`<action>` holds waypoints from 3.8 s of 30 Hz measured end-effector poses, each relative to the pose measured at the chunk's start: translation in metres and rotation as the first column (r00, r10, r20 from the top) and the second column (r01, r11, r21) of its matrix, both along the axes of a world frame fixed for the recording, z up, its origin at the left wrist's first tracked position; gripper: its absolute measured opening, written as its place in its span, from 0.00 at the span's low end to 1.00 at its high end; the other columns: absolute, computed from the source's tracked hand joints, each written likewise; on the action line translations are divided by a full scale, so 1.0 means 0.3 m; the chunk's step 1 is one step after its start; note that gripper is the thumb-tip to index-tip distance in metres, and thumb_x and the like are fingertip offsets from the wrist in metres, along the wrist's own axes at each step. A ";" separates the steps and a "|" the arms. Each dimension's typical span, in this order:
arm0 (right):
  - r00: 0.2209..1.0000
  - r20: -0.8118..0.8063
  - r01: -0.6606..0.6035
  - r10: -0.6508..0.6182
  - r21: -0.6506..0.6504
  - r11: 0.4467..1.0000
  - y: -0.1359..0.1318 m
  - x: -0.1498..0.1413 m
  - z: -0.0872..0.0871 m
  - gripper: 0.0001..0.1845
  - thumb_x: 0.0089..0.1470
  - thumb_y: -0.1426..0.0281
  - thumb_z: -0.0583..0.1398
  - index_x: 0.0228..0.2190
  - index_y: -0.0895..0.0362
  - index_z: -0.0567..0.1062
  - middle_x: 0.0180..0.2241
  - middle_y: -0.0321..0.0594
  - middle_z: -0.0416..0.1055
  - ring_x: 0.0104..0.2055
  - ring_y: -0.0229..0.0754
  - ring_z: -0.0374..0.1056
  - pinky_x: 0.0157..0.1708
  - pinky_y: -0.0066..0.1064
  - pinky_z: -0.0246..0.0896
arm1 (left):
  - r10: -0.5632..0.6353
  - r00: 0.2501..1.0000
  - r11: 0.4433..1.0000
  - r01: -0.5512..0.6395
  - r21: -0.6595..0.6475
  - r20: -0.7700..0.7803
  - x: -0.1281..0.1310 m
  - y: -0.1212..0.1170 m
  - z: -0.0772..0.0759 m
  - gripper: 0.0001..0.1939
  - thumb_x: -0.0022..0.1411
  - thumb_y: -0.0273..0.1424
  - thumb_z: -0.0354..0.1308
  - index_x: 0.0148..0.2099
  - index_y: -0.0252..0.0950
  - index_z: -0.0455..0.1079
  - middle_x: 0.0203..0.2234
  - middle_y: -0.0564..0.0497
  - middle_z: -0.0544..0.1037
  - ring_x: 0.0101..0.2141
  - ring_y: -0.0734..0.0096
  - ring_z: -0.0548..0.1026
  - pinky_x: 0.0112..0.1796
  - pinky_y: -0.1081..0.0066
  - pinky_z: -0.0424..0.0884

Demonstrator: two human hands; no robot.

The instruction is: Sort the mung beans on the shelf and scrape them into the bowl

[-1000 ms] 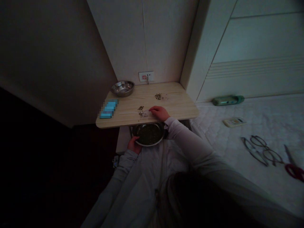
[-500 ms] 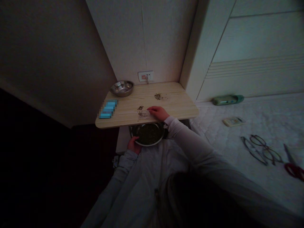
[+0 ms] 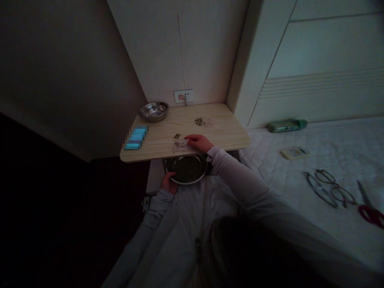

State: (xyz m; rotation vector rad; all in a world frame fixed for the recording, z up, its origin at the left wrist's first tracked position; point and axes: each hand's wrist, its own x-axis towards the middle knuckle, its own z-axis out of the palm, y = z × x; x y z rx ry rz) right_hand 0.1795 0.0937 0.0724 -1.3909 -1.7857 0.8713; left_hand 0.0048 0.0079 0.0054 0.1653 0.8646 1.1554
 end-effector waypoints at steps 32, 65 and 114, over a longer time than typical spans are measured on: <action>0.956 -0.232 0.213 -0.181 0.122 0.969 0.042 0.021 -0.053 0.17 0.44 0.71 0.54 0.39 0.58 0.69 0.27 0.35 0.69 0.28 0.32 0.63 0.36 0.28 0.59 | -0.020 0.999 1.000 0.020 0.011 0.033 -0.003 -0.002 0.003 0.15 0.42 0.20 0.48 0.33 0.35 0.71 0.24 0.50 0.78 0.42 0.61 0.71 0.45 0.61 0.64; 0.945 -0.317 0.081 -0.075 0.006 0.997 0.010 0.009 -0.013 0.13 0.43 0.74 0.54 0.34 0.59 0.71 0.27 0.36 0.71 0.24 0.30 0.62 0.33 0.28 0.60 | -0.003 0.999 1.000 0.003 0.005 0.035 0.001 -0.003 0.007 0.14 0.42 0.19 0.48 0.31 0.33 0.71 0.24 0.49 0.78 0.42 0.62 0.71 0.46 0.63 0.64; 0.925 -0.375 0.045 -0.057 -0.041 0.998 0.004 0.011 -0.013 0.10 0.41 0.75 0.56 0.31 0.58 0.71 0.24 0.33 0.71 0.25 0.31 0.63 0.33 0.28 0.59 | -0.015 1.000 1.000 0.015 0.001 0.023 -0.004 0.004 -0.010 0.11 0.42 0.20 0.48 0.26 0.34 0.71 0.20 0.49 0.77 0.39 0.63 0.72 0.45 0.65 0.64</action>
